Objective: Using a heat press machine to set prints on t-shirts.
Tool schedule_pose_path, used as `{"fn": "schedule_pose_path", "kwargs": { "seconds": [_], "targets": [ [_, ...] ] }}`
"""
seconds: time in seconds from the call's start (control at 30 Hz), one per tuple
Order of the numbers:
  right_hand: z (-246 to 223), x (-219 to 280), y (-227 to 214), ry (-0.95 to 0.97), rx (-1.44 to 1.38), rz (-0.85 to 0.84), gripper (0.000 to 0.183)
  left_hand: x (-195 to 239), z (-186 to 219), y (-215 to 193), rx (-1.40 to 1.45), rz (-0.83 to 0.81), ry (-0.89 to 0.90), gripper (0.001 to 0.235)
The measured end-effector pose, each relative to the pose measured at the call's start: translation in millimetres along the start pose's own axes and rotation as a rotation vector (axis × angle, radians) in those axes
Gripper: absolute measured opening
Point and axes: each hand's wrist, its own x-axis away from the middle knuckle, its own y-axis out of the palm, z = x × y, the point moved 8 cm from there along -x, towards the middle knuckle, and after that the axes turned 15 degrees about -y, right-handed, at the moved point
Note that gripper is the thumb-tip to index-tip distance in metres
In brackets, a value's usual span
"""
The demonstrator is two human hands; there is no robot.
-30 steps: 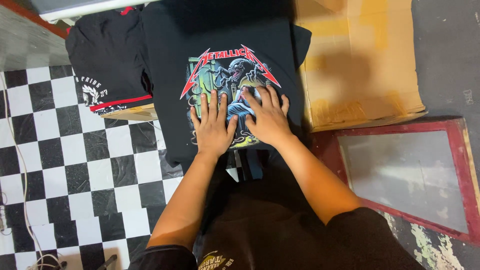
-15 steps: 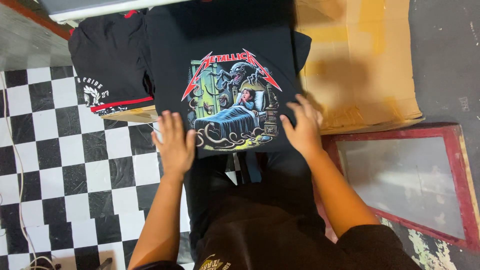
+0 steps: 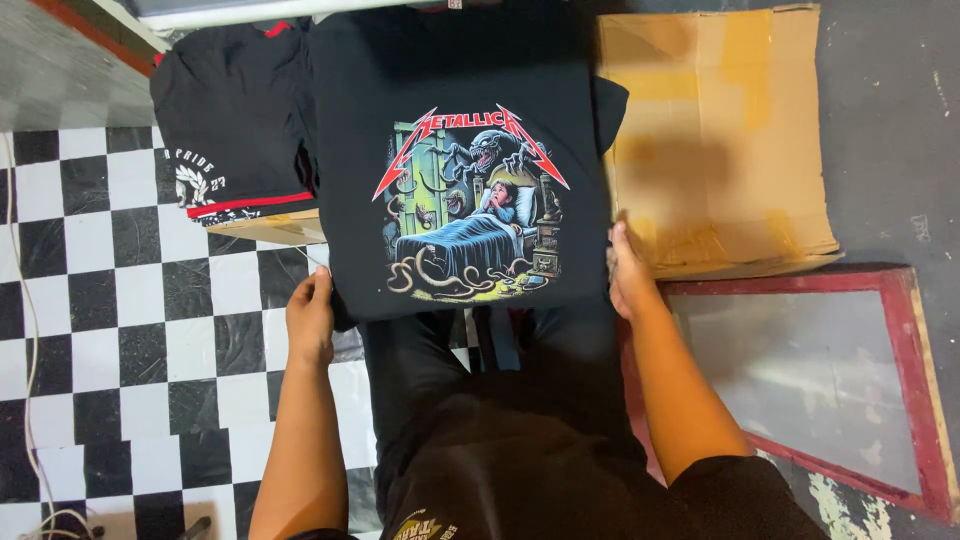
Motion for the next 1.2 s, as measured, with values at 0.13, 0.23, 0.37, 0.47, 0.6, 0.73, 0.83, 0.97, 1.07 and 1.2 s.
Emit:
{"fn": "schedule_pose_path", "kwargs": {
  "seconds": [0.13, 0.23, 0.37, 0.47, 0.6, 0.73, 0.83, 0.97, 1.07, 1.2],
  "targets": [
    [-29.2, 16.5, 0.3, 0.047, 0.257, 0.015, 0.046, 9.6, 2.1, -1.7, -0.021, -0.019, -0.056, 0.041],
    [-54.5, 19.0, 1.3, 0.007, 0.306, -0.049, 0.03, 2.0, 4.3, -8.9, -0.021, -0.015, 0.018, 0.034],
    [-96.1, 21.8, 9.7, -0.168, -0.047, -0.152, 0.021, 22.0, 34.0, -11.5, 0.105, -0.076, 0.179, 0.021],
    [-115.9, 28.7, 16.2, -0.208, 0.002, -0.273, 0.021, 36.8, 45.8, -8.8, 0.106, -0.125, 0.175, 0.017],
    [-139.0, 36.8, 21.7, -0.174, 0.044, -0.258, 0.024, 52.4, 59.8, -13.8, 0.086, -0.164, 0.165, 0.014],
    [-166.3, 51.4, 25.3, -0.132, -0.04, -0.196, 0.023, 95.8, 92.9, -14.7, 0.13, -0.178, 0.15, 0.013],
    [-189.2, 60.7, 36.6, -0.196, -0.174, -0.266, 0.027, 118.8, 111.6, -9.6, 0.197, -0.2, 0.171, 0.013],
    [-191.7, 60.7, 20.1, -0.257, -0.219, -0.233, 0.025, 90.6, 73.8, -15.7, 0.107, -0.189, 0.191, 0.016],
    [-218.1, 69.1, 32.0, -0.349, -0.26, -0.26, 0.027, 68.2, 56.2, -10.9, -0.032, -0.154, 0.178, 0.02],
    [-241.5, 82.7, 48.7, -0.398, -0.332, -0.325, 0.028, 80.0, 49.6, 4.9, 0.076, -0.234, 0.125, 0.018]
  ]
}}
